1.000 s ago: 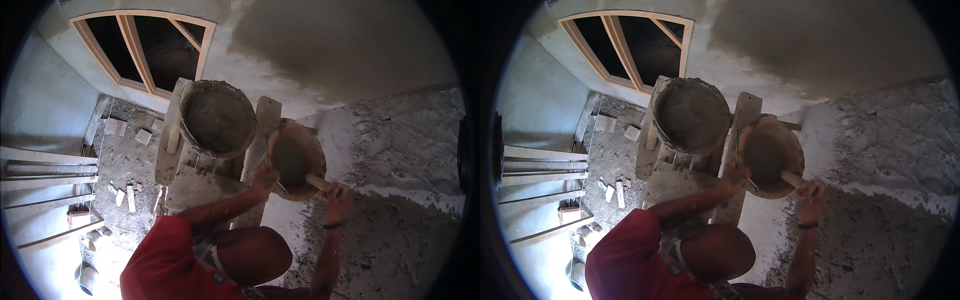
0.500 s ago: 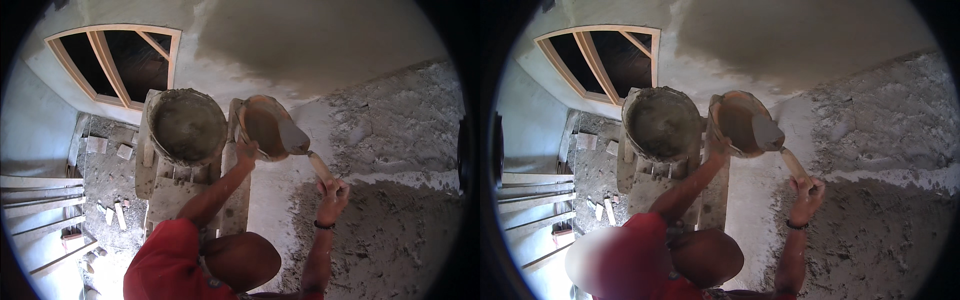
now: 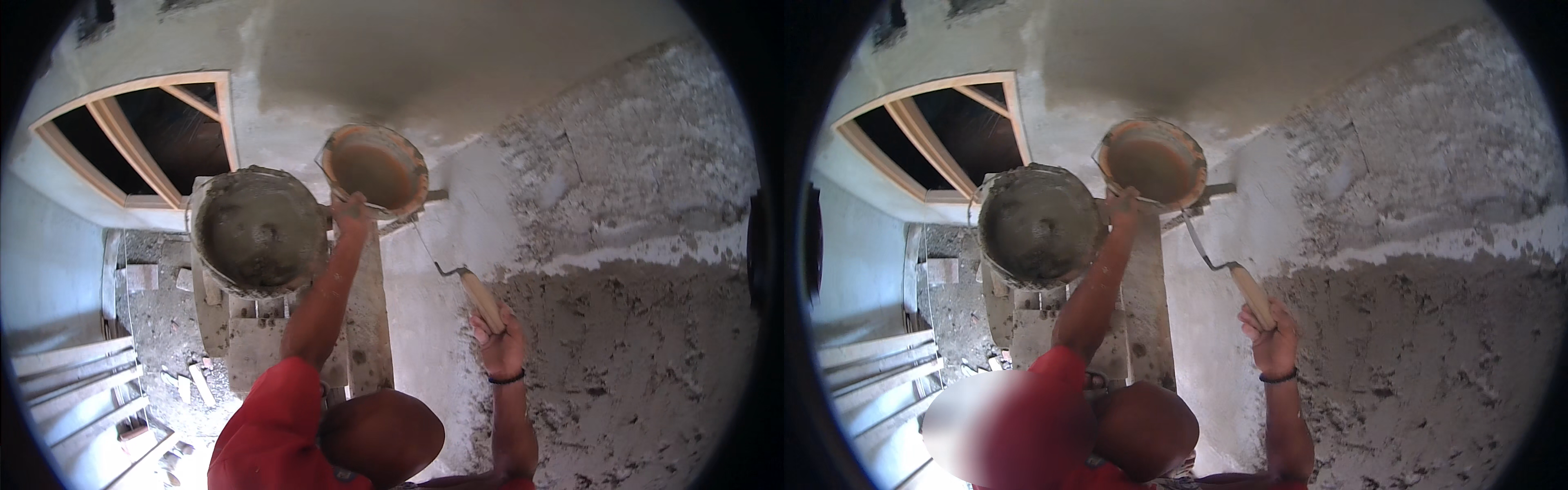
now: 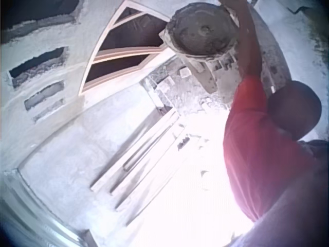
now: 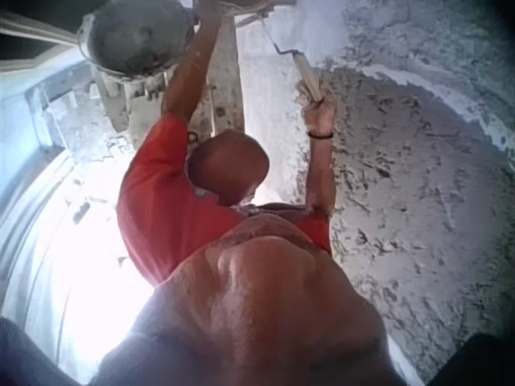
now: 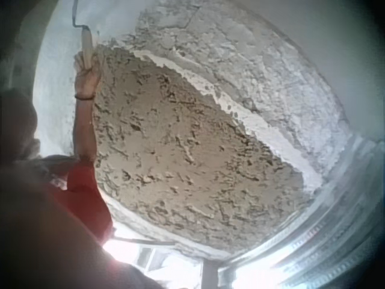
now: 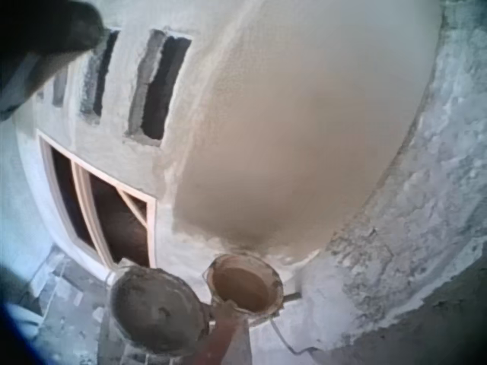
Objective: The person applies cement mixture to a wall using a trowel and then smooths it using a long wooden board while standing on a scaffold.
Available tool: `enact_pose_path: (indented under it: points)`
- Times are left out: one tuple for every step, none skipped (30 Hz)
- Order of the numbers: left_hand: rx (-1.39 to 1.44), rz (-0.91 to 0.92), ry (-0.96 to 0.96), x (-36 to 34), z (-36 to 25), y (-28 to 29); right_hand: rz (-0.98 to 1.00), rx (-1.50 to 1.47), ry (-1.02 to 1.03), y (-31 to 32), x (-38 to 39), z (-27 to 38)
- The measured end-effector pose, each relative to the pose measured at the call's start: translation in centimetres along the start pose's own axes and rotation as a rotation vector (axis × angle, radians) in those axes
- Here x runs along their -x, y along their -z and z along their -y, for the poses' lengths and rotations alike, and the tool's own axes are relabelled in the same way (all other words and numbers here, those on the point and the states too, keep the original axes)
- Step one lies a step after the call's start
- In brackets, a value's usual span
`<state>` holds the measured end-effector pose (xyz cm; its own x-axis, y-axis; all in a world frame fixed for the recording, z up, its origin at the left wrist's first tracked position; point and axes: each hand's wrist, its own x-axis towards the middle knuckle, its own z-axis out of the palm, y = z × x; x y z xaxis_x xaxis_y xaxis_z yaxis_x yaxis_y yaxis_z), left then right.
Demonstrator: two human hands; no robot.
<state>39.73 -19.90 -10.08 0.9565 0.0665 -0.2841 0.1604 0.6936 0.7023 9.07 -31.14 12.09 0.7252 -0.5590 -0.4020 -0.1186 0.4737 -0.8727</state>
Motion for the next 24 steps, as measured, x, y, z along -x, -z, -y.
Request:
enact_pose_path:
  points:
    - [-0.052,0.039,-0.094,-2.5,1.0,2.7,0.04,0.004,-0.042,-1.1,-0.4,-0.5]
    - [-0.082,0.067,-0.124,-3.4,1.3,3.5,0.058,0.01,-0.074,-1.2,-0.6,-0.7]
    - [-0.115,0.096,-0.156,-4.3,1.4,4.3,0.047,0.057,-0.087,-1.3,-0.5,-0.8]
    - [-0.119,0.111,-0.125,-3.9,1.4,3.7,0.037,0.096,-0.086,-0.3,0.2,-0.3]
    - [-0.124,0.122,-0.097,-3.5,1.3,2.9,0.03,0.137,-0.089,0.9,0.9,0.3]
    - [-0.209,0.118,-0.074,-4.3,1.0,3.2,0.054,0.173,-0.105,1.3,1.2,0.6]
    - [-0.302,0.103,-0.058,-5.3,0.6,4.1,0.076,0.189,-0.128,1.2,1.6,0.7]
    - [-0.395,0.08,-0.045,-6.1,-0.1,5.4,0.105,0.207,-0.152,0.9,2.0,0.8]
    - [-0.474,0.13,-0.155,-5.9,-0.6,6.1,0.124,0.226,-0.171,1.1,2.4,0.7]
    - [-0.547,0.189,-0.254,-4.3,-0.9,5.9,0.147,0.219,-0.19,2.1,3.1,0.6]
    - [-0.509,0.231,-0.185,-2.6,-1.2,5.9,0.174,0.212,-0.21,3.2,3.7,0.3]
    - [-0.472,0.28,-0.112,-0.4,-2.0,5.1,0.196,0.201,-0.225,3.9,4.3,0.1]
    - [-0.324,0.309,0.134,3.1,-3.6,4.1,0.186,0.198,-0.231,3.7,5.0,0.1]
    - [-0.277,0.447,0.1,5.0,-3.8,6.6,0.222,0.228,-0.268,3.2,5.1,0.1]
    - [-0.247,0.459,0.181,9.3,-5.0,7.1,0.228,0.261,-0.297,4.1,5.5,0.4]
    - [-0.23,0.457,0.25,13.6,-7.0,8.0,0.253,0.289,-0.333,4.6,5.7,0.4]
    - [-0.271,0.371,0.42,16.9,-9.7,9.5,0.273,0.28,-0.335,4.6,6.0,0.4]
    - [-0.304,0.278,0.586,18.4,-11.4,10.9,0.272,0.33,-0.344,4.5,6.4,0.4]
    - [-0.35,0.203,0.499,18.1,-12.4,12.4,0.263,0.38,-0.354,4.6,7.1,0.4]
    - [-0.396,0.132,0.415,17.6,-13.7,14.4,0.249,0.429,-0.362,4.9,7.6,0.5]
    - [-0.442,0.059,0.331,17.0,-15.2,16.8,0.282,0.459,-0.378,5.2,7.9,0.6]
    - [-0.465,0.06,0.2,15.7,-16.1,19.5,0.294,0.453,-0.399,5.8,8.1,0.3]
    - [-0.492,0.056,0.069,14.5,-17.1,22.2,0.305,0.449,-0.419,6.3,8.2,-0.1]
    - [-0.414,0.065,0.065,12.6,-18.0,22.7,0.316,0.447,-0.432,6.7,8.2,-0.4]
